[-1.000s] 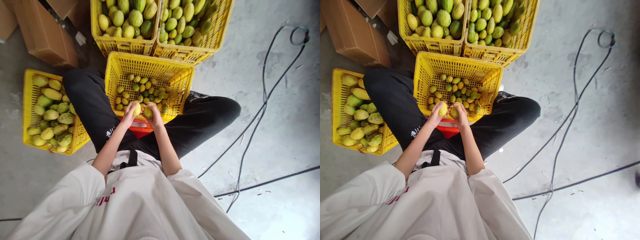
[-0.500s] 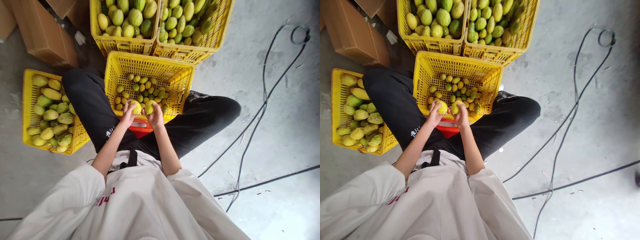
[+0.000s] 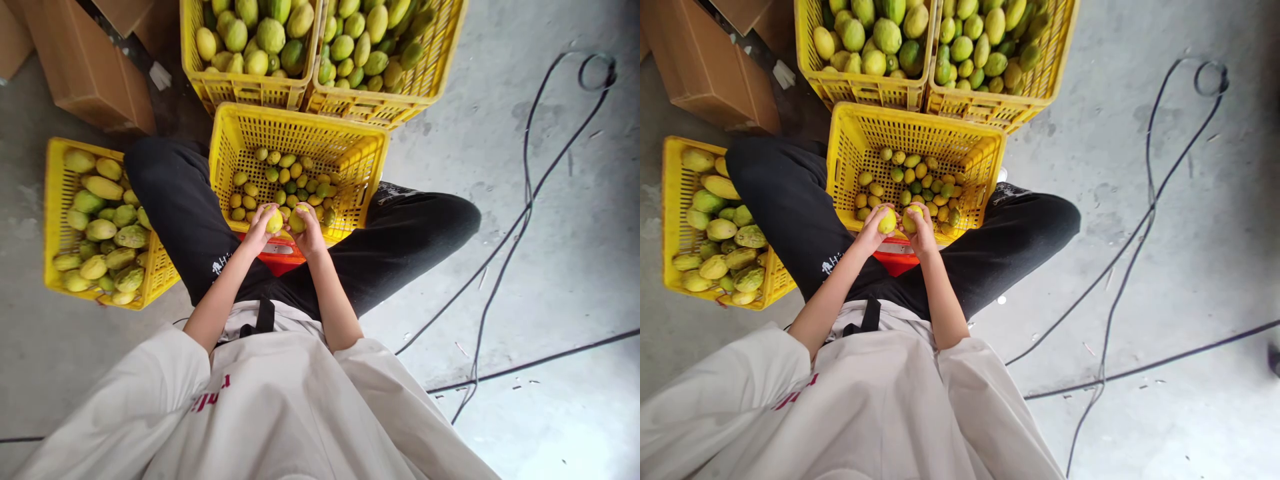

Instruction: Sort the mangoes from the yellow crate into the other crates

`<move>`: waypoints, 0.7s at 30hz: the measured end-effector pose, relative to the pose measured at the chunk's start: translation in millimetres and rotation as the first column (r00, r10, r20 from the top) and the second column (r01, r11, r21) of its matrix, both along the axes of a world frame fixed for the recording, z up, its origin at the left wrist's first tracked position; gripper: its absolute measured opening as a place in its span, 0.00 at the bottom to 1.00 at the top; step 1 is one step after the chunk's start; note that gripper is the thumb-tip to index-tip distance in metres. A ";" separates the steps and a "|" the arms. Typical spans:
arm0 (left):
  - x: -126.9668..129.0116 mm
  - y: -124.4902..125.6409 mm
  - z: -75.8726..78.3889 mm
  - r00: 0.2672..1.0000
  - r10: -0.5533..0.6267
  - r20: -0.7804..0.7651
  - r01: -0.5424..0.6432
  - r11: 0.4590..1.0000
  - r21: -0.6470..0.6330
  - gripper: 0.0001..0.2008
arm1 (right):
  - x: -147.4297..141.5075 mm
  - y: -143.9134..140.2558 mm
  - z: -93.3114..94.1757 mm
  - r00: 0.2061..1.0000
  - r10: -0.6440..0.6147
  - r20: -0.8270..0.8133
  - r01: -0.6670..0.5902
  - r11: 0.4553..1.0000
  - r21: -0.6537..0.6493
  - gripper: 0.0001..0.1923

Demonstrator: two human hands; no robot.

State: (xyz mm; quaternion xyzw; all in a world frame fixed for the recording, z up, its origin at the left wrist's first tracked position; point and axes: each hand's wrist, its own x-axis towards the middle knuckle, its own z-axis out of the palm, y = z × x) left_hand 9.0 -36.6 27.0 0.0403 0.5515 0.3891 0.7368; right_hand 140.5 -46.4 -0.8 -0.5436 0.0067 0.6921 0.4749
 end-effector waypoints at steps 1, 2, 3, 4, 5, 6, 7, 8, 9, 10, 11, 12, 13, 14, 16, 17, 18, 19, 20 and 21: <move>-0.4 0.4 -1.0 1.000 0.025 0.006 -0.025 1.000 -0.016 0.06 | 0.6 0.3 -0.1 1.000 -0.008 -0.005 0.008 1.000 -0.008 0.15; -1.1 0.7 -2.0 0.998 0.054 0.015 -0.053 0.998 -0.032 0.07 | 1.5 0.5 -0.1 1.000 -0.020 -0.014 0.020 1.000 -0.012 0.14; -1.9 0.9 -2.8 0.996 0.084 0.025 -0.083 0.995 -0.048 0.07 | 2.4 0.6 0.1 0.999 -0.037 -0.025 0.037 0.999 -0.011 0.13; -2.9 1.0 -3.4 0.993 0.115 0.033 -0.113 0.992 -0.061 0.09 | 3.3 0.7 0.5 0.998 -0.058 -0.038 0.058 0.998 -0.004 0.13; -3.9 1.0 -3.7 0.989 0.143 0.039 -0.140 0.988 -0.067 0.10 | 4.1 0.8 1.0 0.995 -0.083 -0.050 0.083 0.996 0.006 0.13; -4.8 0.9 -3.6 0.985 0.168 0.043 -0.165 0.984 -0.066 0.11 | 4.7 0.9 1.5 0.992 -0.109 -0.061 0.111 0.994 0.017 0.14; -5.5 0.9 -3.2 0.981 0.189 0.046 -0.186 0.981 -0.059 0.12 | 5.2 1.0 2.1 0.989 -0.133 -0.070 0.135 0.990 0.026 0.14; -5.9 0.9 -2.4 0.977 0.205 0.051 -0.203 0.978 -0.049 0.13 | 5.5 1.2 2.7 0.986 -0.150 -0.078 0.153 0.988 0.030 0.14; -6.1 1.1 -1.4 0.975 0.212 0.060 -0.210 0.977 -0.038 0.12 | 5.7 1.5 3.3 0.984 -0.158 -0.086 0.161 0.987 0.029 0.14; -5.9 1.2 -0.3 0.975 0.211 0.070 -0.210 0.977 -0.025 0.12 | 5.8 1.8 3.8 0.983 -0.157 -0.092 0.160 0.987 0.026 0.13; -5.6 1.3 0.9 0.976 0.202 0.079 -0.202 0.979 -0.013 0.12 | 5.9 2.1 4.4 0.984 -0.149 -0.096 0.152 0.988 0.022 0.13; -5.1 1.4 2.1 0.979 0.187 0.083 -0.188 0.982 -0.003 0.12 | 6.0 2.4 5.0 0.986 -0.139 -0.097 0.141 0.990 0.017 0.13; -4.6 1.4 3.2 0.982 0.168 0.080 -0.169 0.986 0.005 0.13 | 5.9 2.7 5.6 0.987 -0.127 -0.094 0.129 0.992 0.011 0.13; -4.0 1.2 4.2 0.986 0.148 0.072 -0.149 0.989 0.012 0.14 | 5.8 2.8 6.3 0.989 -0.118 -0.087 0.119 0.993 0.006 0.13; -3.2 0.6 5.4 0.993 0.109 0.054 -0.110 0.994 0.020 0.15 | 5.1 2.8 7.7 0.992 -0.103 -0.069 0.104 0.995 0.004 0.13; -2.9 0.2 5.7 0.995 0.090 0.049 -0.091 0.996 0.024 0.15 | 4.5 2.5 8.2 0.994 -0.091 -0.060 0.092 0.996 0.009 0.13; -2.8 -0.2 5.7 0.996 0.073 0.045 -0.074 0.997 0.029 0.16 | 4.0 2.2 8.5 0.996 -0.071 -0.053 0.072 0.997 0.018 0.14; -2.7 -0.6 5.4 0.998 0.055 0.043 -0.056 0.998 0.033 0.16 | 3.5 1.8 8.4 0.998 -0.046 -0.049 0.048 0.999 0.026 0.14; -2.6 -0.9 4.8 0.998 0.040 0.039 -0.041 0.999 0.034 0.16 | 3.2 1.4 7.8 0.999 -0.019 -0.045 0.021 0.999 0.030 0.15; -2.5 -1.1 4.0 0.999 0.027 0.034 -0.028 0.999 0.034 0.15 | 3.1 0.9 6.6 0.999 0.006 -0.041 -0.005 1.000 0.028 0.15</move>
